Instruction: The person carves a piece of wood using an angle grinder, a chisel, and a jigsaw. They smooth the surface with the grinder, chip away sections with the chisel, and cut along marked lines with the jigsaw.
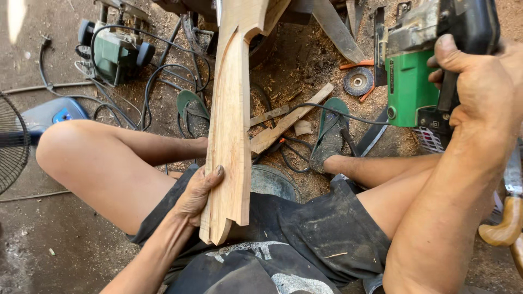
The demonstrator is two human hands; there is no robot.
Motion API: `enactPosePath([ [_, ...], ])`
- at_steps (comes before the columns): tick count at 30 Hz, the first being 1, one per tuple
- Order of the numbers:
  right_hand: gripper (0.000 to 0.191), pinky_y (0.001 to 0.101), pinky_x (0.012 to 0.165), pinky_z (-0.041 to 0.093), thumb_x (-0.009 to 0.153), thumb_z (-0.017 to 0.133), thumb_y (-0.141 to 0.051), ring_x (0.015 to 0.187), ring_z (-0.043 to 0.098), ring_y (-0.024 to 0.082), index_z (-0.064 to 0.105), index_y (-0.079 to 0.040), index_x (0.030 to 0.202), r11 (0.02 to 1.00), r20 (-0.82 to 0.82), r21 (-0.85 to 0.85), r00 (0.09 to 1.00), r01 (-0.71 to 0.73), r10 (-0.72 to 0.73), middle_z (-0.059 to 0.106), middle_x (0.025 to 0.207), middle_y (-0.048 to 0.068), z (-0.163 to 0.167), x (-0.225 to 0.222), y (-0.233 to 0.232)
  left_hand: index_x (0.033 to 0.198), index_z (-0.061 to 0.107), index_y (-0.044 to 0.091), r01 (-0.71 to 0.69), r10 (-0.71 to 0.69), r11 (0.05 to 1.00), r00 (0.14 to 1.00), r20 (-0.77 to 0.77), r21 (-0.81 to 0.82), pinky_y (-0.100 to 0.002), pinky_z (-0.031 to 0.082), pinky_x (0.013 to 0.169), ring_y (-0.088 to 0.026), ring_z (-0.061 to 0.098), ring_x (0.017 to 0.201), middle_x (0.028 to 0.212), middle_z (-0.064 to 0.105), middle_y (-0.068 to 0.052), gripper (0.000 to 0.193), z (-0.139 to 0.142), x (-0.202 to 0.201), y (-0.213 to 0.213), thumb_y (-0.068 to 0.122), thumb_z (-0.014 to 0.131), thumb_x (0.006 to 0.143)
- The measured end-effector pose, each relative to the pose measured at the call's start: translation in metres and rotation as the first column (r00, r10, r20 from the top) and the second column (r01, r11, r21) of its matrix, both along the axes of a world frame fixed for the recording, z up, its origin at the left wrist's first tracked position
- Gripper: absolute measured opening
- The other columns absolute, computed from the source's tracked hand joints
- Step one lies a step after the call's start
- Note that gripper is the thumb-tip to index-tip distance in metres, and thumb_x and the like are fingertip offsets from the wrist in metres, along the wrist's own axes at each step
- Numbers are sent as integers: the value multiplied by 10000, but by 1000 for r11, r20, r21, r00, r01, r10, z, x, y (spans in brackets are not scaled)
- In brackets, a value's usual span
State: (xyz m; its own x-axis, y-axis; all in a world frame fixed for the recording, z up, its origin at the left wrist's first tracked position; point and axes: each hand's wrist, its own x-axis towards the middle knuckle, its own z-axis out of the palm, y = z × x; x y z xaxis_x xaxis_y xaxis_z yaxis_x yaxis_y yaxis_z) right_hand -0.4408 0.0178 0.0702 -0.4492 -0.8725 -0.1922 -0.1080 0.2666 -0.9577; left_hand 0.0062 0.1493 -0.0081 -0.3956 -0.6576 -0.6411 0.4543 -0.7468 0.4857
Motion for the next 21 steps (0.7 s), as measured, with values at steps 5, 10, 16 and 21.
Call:
enactPosePath([
  [5,172,262,577,518,976,824,-147,631,636,125,723,-36,1059,999,-65,-12,997,-39,38,708,836,49,0,2,-3,1338,499,-39,-65,75,995,985,-157,70,-371,662,720,-219,769,859,1048,739,-153,708,-16,-4,10,341,838,847],
  [10,176,252,572,512,933,811,-139,617,639,114,721,-74,1070,1000,-57,15,998,0,1,720,827,32,-1,5,-7,1360,481,0,-107,130,987,969,-211,117,-375,663,709,-216,771,866,1047,739,-137,701,-19,-7,12,307,833,837],
  [16,193,274,595,533,921,830,-113,659,674,117,726,-45,1069,1000,-58,-18,998,-14,13,725,856,50,6,15,-10,1351,494,-14,-95,114,991,970,-216,95,-371,658,713,-222,768,868,1064,739,-158,667,-13,-8,8,295,824,861],
  [21,171,282,557,498,903,816,-113,608,634,128,723,-43,1027,997,-65,72,998,15,-10,708,818,48,0,12,-15,1347,510,-44,-20,26,998,993,-115,53,-389,658,777,-242,765,904,1094,735,-173,635,6,-3,-4,266,790,868],
])
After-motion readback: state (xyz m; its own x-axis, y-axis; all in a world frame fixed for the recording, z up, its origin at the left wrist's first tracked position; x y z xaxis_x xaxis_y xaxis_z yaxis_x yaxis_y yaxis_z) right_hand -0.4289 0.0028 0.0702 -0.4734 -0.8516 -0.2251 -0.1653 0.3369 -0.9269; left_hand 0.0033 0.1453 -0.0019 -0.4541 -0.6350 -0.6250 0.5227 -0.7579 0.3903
